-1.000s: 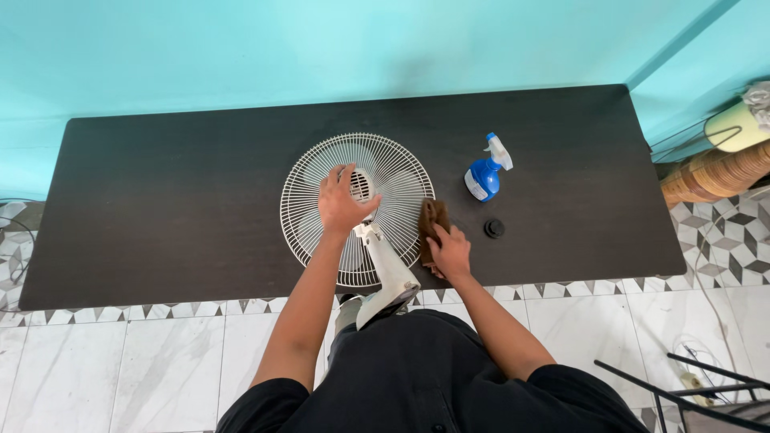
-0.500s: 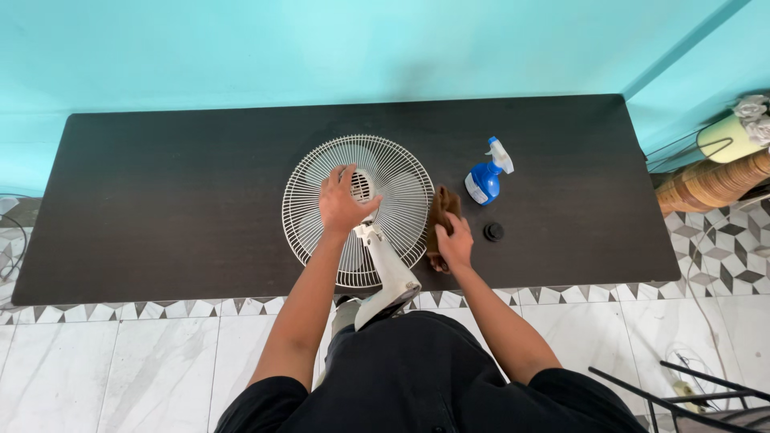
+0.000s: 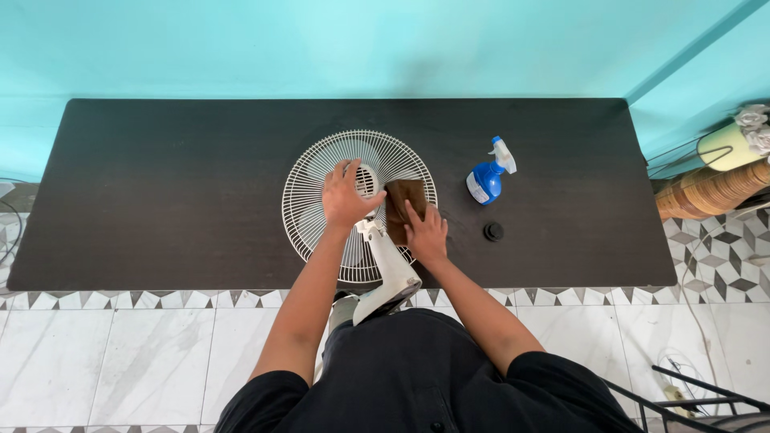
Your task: The person cleans a white table fan placed on a dark table using a brown cloth and a blue spray bottle. They wipe the fan's front grille and base, then tilt the fan to clean the underside, and finally wipe the table surface.
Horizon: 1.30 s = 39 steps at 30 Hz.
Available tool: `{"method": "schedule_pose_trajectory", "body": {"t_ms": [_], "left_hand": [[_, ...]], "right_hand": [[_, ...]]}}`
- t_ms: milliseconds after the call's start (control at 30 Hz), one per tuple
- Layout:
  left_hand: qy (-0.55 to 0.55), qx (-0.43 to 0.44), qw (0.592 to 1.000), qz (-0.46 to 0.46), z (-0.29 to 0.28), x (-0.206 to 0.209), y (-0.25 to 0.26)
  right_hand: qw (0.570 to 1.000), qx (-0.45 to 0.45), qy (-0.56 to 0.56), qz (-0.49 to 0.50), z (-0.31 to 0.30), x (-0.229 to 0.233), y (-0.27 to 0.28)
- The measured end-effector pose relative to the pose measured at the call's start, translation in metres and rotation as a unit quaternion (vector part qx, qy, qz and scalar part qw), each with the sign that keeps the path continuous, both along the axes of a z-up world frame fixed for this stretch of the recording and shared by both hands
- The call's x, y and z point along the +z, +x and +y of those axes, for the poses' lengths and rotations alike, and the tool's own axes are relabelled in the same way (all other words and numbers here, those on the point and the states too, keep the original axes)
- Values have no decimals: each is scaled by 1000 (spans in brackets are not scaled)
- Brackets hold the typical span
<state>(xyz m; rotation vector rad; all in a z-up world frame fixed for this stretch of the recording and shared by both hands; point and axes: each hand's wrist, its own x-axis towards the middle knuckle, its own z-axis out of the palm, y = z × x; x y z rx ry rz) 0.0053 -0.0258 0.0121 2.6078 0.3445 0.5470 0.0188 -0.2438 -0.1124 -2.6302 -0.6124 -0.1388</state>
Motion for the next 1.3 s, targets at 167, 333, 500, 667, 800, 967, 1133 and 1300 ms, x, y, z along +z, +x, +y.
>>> {"method": "schedule_pose_trajectory", "body": {"t_ms": [167,333,500,667,800,967,1133,1300], "left_hand": [[28,-1,999,41,1,6,5],[11,-2,1000,-2,3,0,2],[16,-5,999,-32,5,-4,2],[14,-6,999,-33,3,-4,3],[20,-4,1000,-6,7,-4,2],[25,-3,1000,-17,5,-2,3],[9,-5,1000,-6,6,1,2],[25,-5,999,-18,5,-2,1]], "right_hand": [[997,-41,31,52,-46,-21,2],[992,-101,-52,62,-99,-34,-10],[986,-125,-47,103,-96,-29,-8],[975,-141,-101,135,-79,-20,3],[961,-178,-11,210,-76,-15,17],[970,-147,165,105,-53,9,45],[987,28,151,39,5,28,38],[992,78,78,59,32,21,15]]}}
